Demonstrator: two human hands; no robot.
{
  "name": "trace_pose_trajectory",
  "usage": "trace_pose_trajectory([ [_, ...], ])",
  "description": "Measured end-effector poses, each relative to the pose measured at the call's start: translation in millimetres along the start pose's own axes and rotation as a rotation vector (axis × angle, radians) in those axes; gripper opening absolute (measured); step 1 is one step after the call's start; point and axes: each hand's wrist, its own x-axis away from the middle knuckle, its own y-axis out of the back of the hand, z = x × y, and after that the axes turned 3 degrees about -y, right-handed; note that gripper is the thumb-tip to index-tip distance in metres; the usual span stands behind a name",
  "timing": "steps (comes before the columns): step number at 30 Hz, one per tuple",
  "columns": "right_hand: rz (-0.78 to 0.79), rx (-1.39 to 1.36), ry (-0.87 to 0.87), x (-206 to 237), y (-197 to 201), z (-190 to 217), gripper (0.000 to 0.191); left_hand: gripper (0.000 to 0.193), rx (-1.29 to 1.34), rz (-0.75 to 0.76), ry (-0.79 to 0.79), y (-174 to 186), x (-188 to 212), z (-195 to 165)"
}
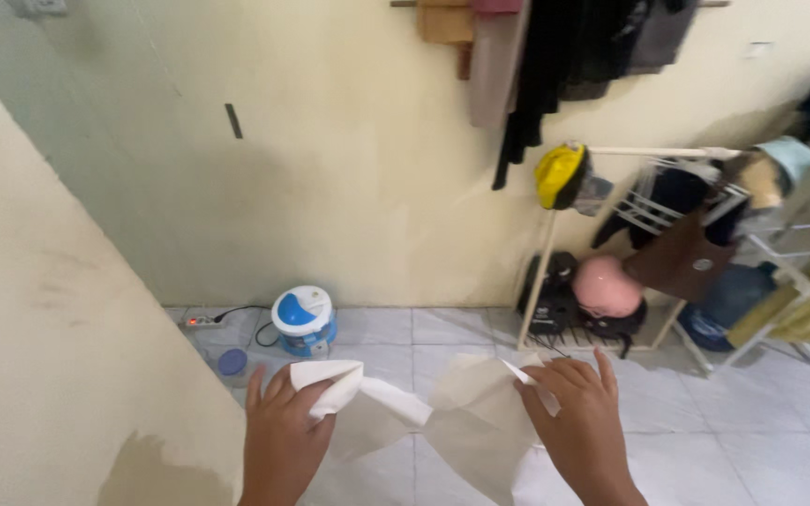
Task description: The person sits on the floor, opens a container of powder and scoops some into a blender jar with a spoon, then fetches a water bottle from a shelf and pours water into the jar. They attach the jar to the blender base, put on the lid, and run the blender, then use paper tissues to wipe spilled powder and liquid from the floor.
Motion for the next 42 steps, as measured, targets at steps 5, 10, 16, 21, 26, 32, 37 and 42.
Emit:
trace_pose_trajectory([
  [5,0.09,-0.01,-0.02,6,-6,-5,0.02,0.043,0.026,0.051,0.052,6,11,-14],
  [10,0.118,-0.009,0.059,-6,-19,-19,0.021,0.042,0.012,0.072,0.093,10,22,-26],
  [16,0.253,-0.094,0.131,-19,-47,-28,0.022,0.043,-0.063,0.064,0.216,10,59,-26],
  [21,0.366,-0.145,0.251,-31,-69,-18,0.02,0.047,-0.141,0.036,0.319,10,103,-27],
  [26,0.496,-0.2,0.323,-37,-78,-1,0.02,0.059,-0.2,0.081,0.496,6,153,-40],
  [32,0.539,-0.294,0.567,-47,-91,18,0.022,0.061,-0.314,0.068,0.665,6,188,-62],
  [37,0.604,-0.37,0.632,-53,-107,32,0.019,0.042,-0.478,-0.085,0.825,0,194,-73],
  [42,0.67,-0.416,0.663,-49,-133,46,0.024,0.051,-0.483,-0.029,0.897,-15,207,-61],
])
